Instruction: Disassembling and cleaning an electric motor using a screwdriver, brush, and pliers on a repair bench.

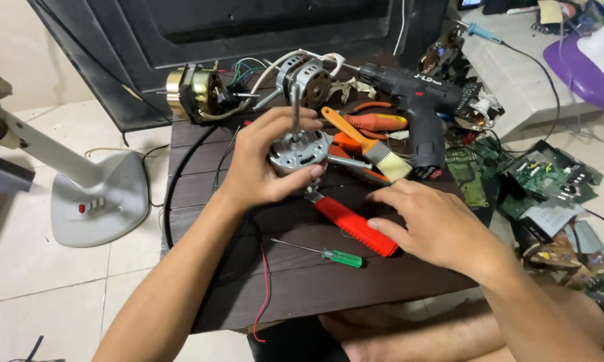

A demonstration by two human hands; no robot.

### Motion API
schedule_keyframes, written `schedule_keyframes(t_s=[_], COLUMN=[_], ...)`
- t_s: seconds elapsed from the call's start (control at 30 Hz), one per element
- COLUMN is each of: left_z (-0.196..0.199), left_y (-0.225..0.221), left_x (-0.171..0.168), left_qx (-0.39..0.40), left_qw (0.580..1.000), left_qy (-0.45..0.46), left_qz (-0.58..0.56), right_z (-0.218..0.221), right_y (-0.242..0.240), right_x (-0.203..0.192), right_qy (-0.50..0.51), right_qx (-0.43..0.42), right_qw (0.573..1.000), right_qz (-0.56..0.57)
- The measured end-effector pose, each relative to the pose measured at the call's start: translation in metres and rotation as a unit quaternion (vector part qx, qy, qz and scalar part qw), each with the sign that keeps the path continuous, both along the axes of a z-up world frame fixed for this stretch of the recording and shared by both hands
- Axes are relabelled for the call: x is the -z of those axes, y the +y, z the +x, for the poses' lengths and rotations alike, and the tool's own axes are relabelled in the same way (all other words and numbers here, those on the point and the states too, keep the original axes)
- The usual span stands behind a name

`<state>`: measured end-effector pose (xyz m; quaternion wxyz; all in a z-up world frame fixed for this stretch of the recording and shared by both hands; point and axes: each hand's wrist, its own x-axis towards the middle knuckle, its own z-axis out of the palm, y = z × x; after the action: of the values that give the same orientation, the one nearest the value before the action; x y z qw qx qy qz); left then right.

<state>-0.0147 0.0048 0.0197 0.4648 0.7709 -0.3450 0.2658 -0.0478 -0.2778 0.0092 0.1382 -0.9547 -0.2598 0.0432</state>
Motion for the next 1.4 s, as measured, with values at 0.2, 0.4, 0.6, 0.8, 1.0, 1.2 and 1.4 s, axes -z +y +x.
schedule_keyframes(t_s=[0.2,0.4,0.6,0.8,1.0,1.2,1.4], left_z=[0.000,0.004,0.001,0.002,0.018,0.018,0.007], left_y=[-0.001,-0.002,-0.005,-0.005,0.000,0.004,0.003], left_x=[-0.001,-0.002,0.002,0.003,0.021,0.021,-0.002], left_qx=[0.009,0.003,-0.004,-0.002,-0.004,-0.012,-0.005], left_qw=[1.000,0.999,1.000,0.999,0.995,0.994,0.999], left_qy=[-0.010,-0.024,-0.004,0.012,-0.025,-0.026,0.028], left_qz=[-0.005,-0.033,-0.029,-0.032,-0.094,-0.102,-0.042], right_z=[0.009,0.002,-0.007,0.003,0.049,0.075,0.073], right_y=[0.017,0.021,0.013,0.004,0.003,0.016,0.023], right_x=[-0.002,0.010,0.013,-0.003,0.020,0.021,0.027], right_qy=[0.016,0.029,-0.036,-0.082,-0.196,-0.129,-0.216], right_qx=[-0.064,-0.074,-0.029,0.038,0.035,0.034,0.023], right_qw=[0.998,0.997,0.999,0.994,0.979,0.985,0.976], right_qz=[-0.014,-0.005,-0.009,0.059,-0.039,-0.109,-0.001])
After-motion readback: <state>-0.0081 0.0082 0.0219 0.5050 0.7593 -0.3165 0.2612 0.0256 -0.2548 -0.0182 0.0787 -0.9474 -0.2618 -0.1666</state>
